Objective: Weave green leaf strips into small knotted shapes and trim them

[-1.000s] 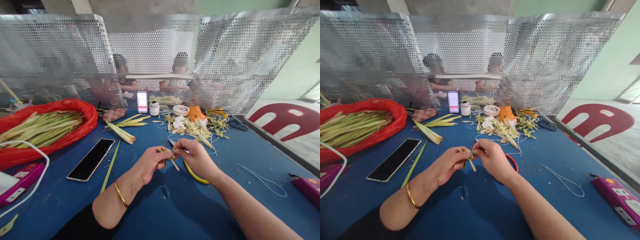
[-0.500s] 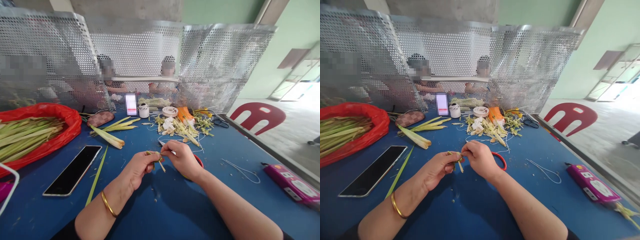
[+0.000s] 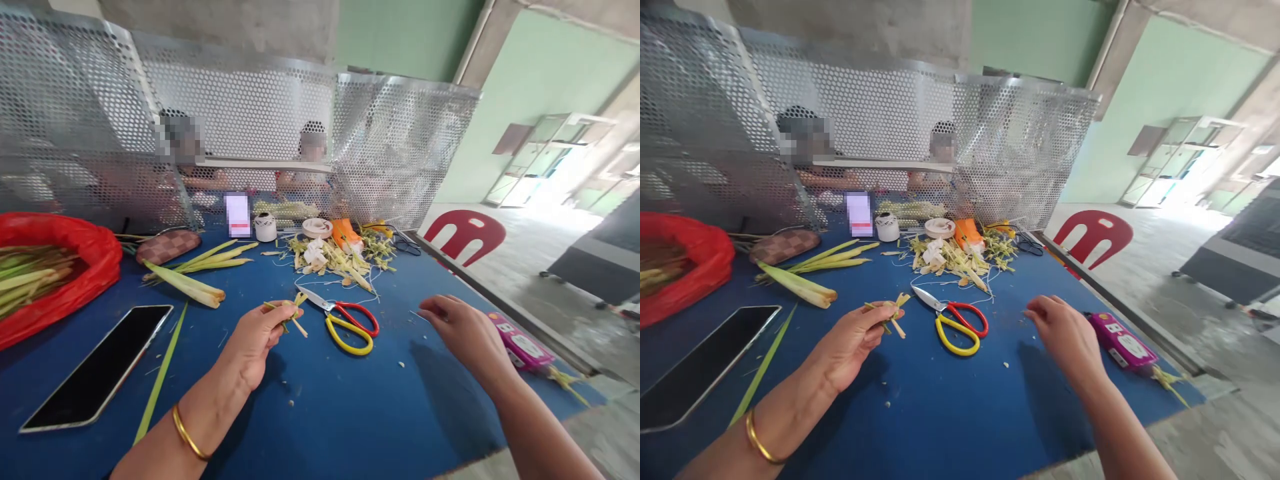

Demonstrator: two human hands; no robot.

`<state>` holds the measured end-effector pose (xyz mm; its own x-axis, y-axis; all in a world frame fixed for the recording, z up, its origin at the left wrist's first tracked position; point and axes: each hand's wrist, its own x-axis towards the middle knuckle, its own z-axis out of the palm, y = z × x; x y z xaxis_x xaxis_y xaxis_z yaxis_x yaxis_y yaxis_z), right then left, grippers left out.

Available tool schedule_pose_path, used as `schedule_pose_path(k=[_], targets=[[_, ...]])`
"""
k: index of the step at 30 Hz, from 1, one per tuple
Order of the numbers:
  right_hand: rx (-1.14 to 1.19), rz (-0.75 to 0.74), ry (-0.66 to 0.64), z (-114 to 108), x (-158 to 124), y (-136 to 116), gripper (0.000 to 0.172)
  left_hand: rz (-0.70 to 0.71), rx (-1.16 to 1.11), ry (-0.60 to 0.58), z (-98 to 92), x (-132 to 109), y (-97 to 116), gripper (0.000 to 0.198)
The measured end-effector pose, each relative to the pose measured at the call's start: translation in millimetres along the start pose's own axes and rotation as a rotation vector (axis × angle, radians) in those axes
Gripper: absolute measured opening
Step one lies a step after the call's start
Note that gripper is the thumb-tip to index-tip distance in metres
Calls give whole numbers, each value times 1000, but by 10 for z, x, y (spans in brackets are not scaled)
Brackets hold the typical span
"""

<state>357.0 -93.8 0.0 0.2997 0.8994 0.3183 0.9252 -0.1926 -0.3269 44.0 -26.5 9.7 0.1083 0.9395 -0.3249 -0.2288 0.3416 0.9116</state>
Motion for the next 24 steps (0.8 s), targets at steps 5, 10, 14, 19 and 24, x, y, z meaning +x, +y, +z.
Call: schedule_pose_path(k=[5, 10, 14, 19, 24], targets=[[-118, 229, -85, 123, -191, 611, 20, 12, 78, 46, 42, -25, 8, 31], [-135, 269, -111, 331, -179, 698, 22, 89, 174, 50, 45, -36, 43, 19], [-53, 191, -55, 302, -105, 669, 22, 165, 154, -15, 23, -36, 86, 14], [422, 135, -28, -9, 105, 225, 22, 119, 119, -26, 8, -35, 104, 13], [955, 84, -416, -155, 391, -652, 32, 32, -22, -16, -18, -26, 84, 15]])
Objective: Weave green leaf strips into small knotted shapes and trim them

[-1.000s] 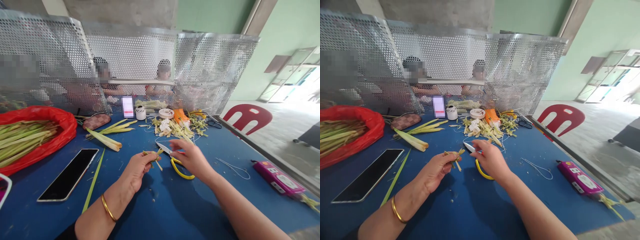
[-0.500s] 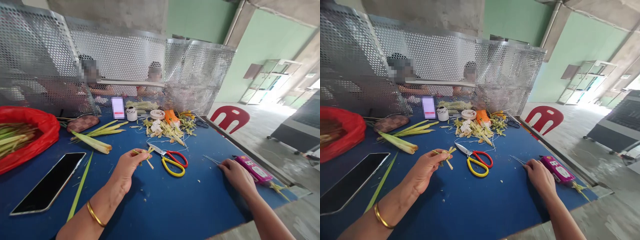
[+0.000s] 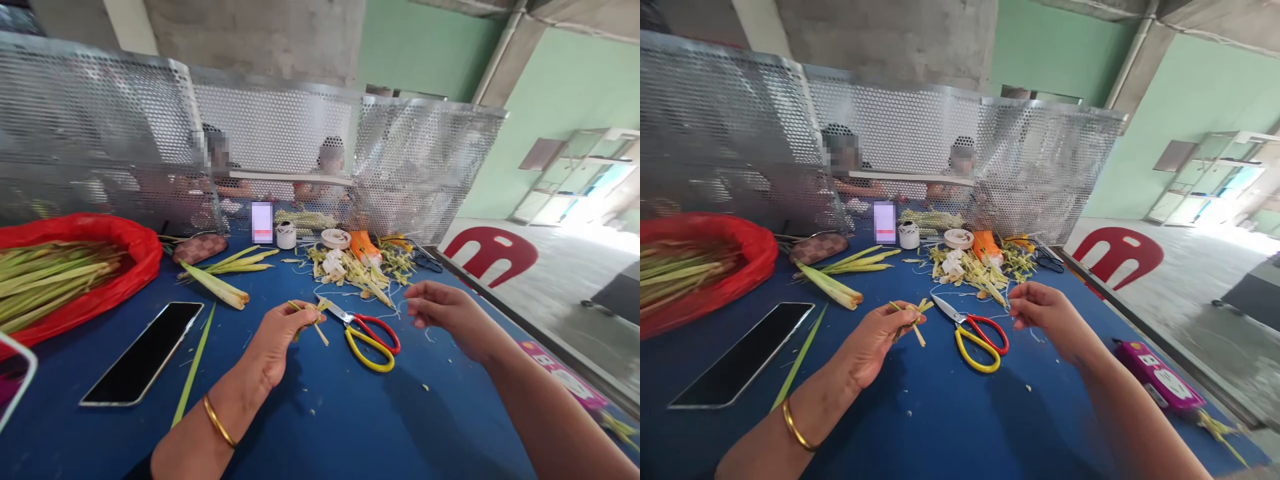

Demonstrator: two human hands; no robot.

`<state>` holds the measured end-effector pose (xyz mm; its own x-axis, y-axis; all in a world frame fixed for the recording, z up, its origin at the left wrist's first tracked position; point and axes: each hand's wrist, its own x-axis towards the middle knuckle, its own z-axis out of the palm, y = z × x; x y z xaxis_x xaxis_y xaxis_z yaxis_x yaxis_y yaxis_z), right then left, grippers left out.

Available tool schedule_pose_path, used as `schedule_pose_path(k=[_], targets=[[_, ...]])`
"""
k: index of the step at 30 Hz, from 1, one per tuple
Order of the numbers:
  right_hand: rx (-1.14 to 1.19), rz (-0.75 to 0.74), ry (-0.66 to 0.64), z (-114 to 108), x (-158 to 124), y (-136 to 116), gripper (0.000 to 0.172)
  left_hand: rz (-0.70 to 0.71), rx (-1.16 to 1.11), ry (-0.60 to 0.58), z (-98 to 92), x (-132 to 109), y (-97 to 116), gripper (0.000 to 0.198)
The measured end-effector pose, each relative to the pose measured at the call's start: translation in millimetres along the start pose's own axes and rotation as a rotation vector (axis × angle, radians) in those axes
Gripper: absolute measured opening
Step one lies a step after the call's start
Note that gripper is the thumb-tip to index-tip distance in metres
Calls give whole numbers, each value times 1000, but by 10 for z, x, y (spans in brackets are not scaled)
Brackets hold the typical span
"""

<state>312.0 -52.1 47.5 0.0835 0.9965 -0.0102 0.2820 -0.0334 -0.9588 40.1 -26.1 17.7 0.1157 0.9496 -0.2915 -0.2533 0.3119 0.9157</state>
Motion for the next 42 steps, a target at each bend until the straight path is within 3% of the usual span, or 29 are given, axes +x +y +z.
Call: schedule_pose_path(k=[3, 5, 10, 14, 22, 27, 31, 36, 42], targets=[[116, 70, -244, 459, 177, -202, 39, -8, -136, -15, -20, 3, -8, 19], [155, 90, -338, 745, 260, -211, 40, 3, -198, -29, -34, 17, -14, 22], [161, 37, -337, 1142, 325, 27, 39, -11, -249, -4, -53, 67, -52, 23], [69, -33, -331, 1168, 291, 150, 33, -97, -221, -31, -38, 79, -112, 22], [-6, -100, -293, 1221, 273, 167, 21, -177, -190, -136, -18, 83, -210, 17], [-13, -143, -349, 1174, 299, 174, 18, -107, -160, -53, 0, 72, -176, 12], [-323, -271, -367, 1049, 299, 116, 8, -41, -102, 18, 8, 72, -160, 12], [-657, -501, -369, 958, 227, 25, 15, 19, 3, 61, 22, 66, -181, 13], [-762, -438, -451, 921, 171, 28, 17, 44, 91, 65, 46, 66, -189, 16]])
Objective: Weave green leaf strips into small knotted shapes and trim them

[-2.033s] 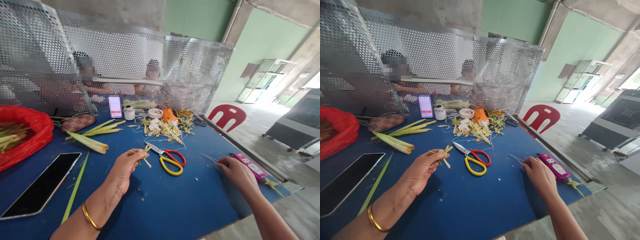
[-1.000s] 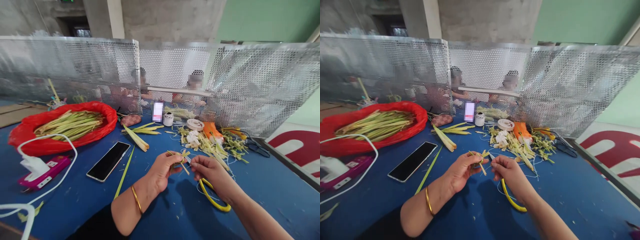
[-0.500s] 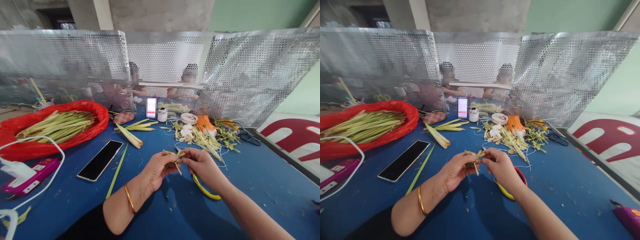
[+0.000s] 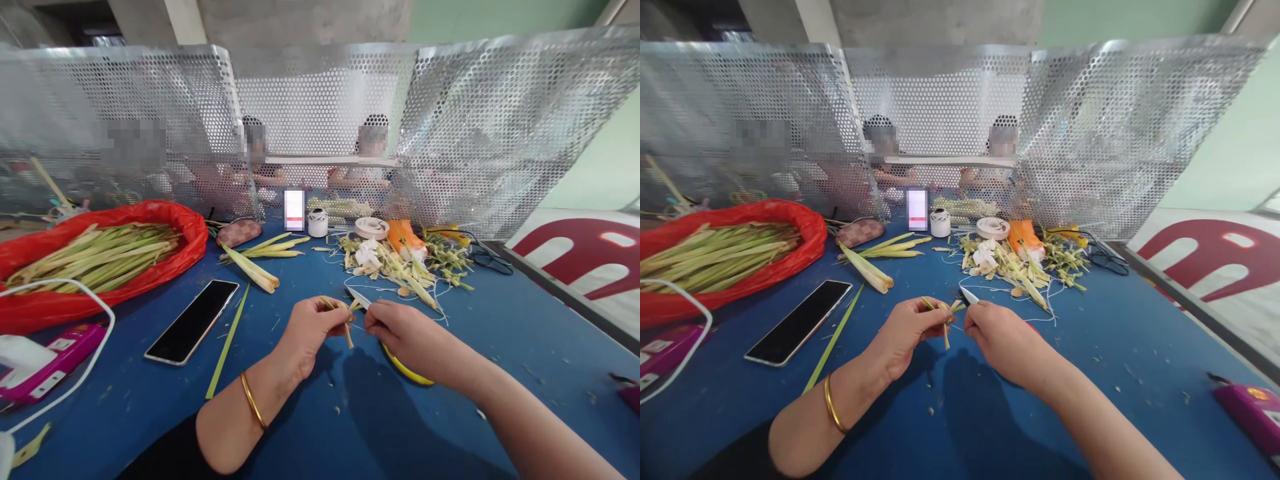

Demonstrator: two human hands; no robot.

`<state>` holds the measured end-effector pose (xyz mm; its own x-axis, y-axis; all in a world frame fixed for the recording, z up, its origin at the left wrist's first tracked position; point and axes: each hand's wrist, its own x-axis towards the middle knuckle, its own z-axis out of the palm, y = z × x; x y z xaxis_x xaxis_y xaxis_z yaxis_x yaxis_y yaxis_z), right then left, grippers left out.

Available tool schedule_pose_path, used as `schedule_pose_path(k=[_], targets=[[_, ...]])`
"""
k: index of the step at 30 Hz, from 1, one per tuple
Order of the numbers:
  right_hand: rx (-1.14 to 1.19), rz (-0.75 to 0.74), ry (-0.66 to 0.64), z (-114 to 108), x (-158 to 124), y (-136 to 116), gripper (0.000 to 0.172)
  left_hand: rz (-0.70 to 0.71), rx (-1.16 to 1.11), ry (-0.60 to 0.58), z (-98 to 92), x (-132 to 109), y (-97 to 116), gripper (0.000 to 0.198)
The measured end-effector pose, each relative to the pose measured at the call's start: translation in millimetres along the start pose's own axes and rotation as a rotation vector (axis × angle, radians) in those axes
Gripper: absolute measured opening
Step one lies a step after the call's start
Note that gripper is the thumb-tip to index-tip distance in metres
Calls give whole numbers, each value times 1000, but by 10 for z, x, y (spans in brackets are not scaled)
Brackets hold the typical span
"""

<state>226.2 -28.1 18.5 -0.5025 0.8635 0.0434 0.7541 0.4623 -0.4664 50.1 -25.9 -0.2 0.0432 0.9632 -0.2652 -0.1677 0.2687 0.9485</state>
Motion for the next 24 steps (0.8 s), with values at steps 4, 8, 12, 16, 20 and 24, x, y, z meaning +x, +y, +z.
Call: schedule_pose_path(k=[4, 8, 12, 16, 20, 24], targets=[[-73, -67, 80, -5, -5, -6, 14, 23, 36, 1, 0, 4, -5, 15], [-257, -277, 295, 30, 40, -45, 19, 3, 51, -27, 7, -9, -9, 15], [-282, -350, 338, 105, 93, -27, 19, -67, 19, -116, 4, -23, 9, 20], [-208, -256, 298, 170, 103, 13, 17, -103, -4, -164, -11, -24, 34, 21], [-88, -245, 324, 133, 93, 9, 17, -149, -43, -162, -22, -6, 35, 17], [27, -294, 281, -2, 75, -9, 16, -184, -142, -201, -50, 28, 1, 13]])
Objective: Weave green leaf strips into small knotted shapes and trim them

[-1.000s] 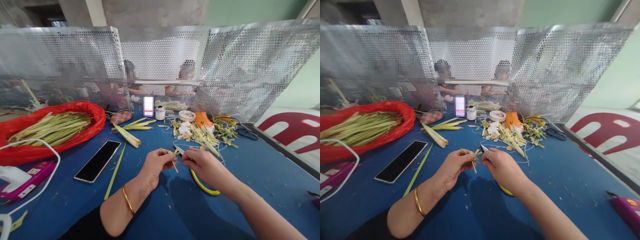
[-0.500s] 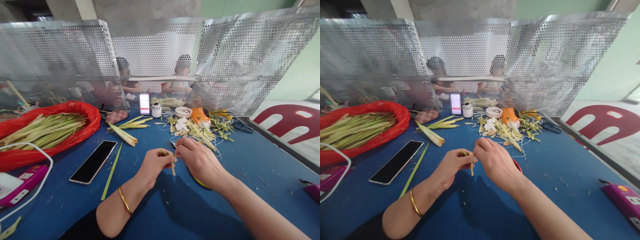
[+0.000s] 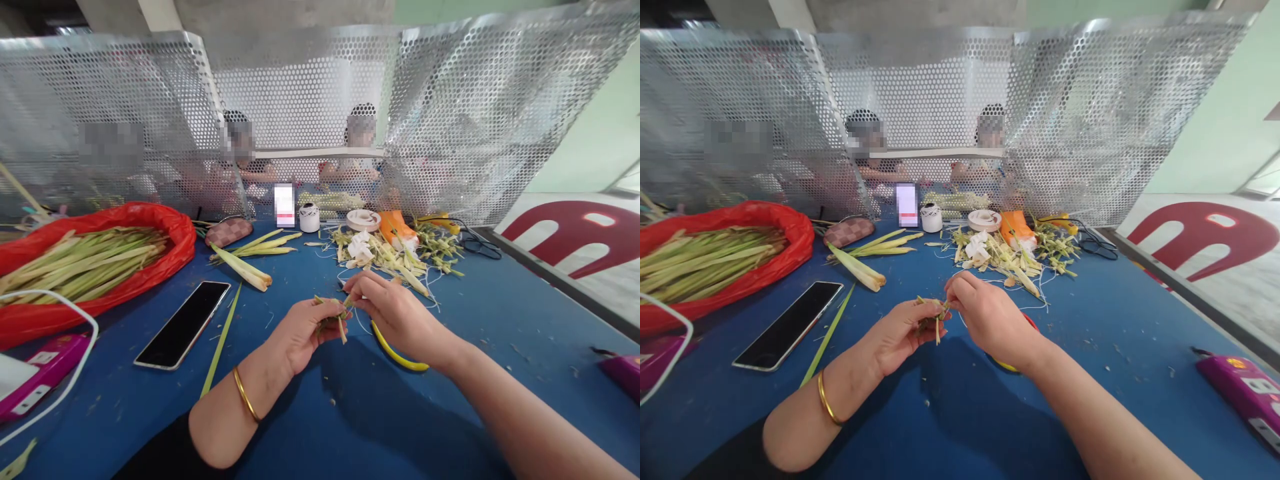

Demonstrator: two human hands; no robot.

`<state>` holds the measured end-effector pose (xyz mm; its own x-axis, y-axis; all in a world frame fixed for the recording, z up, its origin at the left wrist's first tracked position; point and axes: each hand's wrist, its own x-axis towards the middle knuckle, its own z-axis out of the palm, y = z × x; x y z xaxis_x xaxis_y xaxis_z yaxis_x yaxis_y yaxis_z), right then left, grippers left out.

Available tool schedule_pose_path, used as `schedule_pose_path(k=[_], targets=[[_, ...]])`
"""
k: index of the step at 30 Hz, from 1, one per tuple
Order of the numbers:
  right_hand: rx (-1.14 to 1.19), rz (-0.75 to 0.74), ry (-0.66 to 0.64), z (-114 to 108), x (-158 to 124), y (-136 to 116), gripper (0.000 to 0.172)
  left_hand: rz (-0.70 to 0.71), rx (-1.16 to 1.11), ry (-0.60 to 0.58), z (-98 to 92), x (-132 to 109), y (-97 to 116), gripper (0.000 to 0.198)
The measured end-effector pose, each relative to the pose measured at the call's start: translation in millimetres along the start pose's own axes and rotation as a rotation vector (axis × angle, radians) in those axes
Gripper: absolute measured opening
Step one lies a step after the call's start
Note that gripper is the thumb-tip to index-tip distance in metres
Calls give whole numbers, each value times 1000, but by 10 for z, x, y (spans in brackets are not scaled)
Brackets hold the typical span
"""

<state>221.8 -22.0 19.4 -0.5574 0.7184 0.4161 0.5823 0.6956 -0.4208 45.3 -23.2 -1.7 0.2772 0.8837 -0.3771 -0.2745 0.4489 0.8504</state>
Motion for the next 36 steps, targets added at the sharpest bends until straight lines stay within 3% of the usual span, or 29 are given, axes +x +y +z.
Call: schedule_pose_path(k=[6, 14, 18, 21, 25, 30, 36], targets=[[-19, 58, -10, -78, 3, 39, 17, -24, 21, 18, -8, -7, 4, 14], [-129, 32, -44, 85, -21, 53, 14, 27, 138, 16, 69, -57, 1, 20], [-95, 95, -59, 152, -25, 15, 12, 26, 181, -12, 53, -55, -17, 25], [-16, 210, -64, 156, -9, -18, 11, 71, 220, -28, 61, -63, -19, 25], [97, 352, -21, 143, 24, -51, 15, 233, 383, 10, 106, -84, -10, 15], [431, 575, -31, 187, 36, -18, 16, 429, 587, 80, 129, -107, -25, 10], [784, 676, -101, 184, 51, 42, 11, 520, 688, 92, 130, -137, -58, 5]])
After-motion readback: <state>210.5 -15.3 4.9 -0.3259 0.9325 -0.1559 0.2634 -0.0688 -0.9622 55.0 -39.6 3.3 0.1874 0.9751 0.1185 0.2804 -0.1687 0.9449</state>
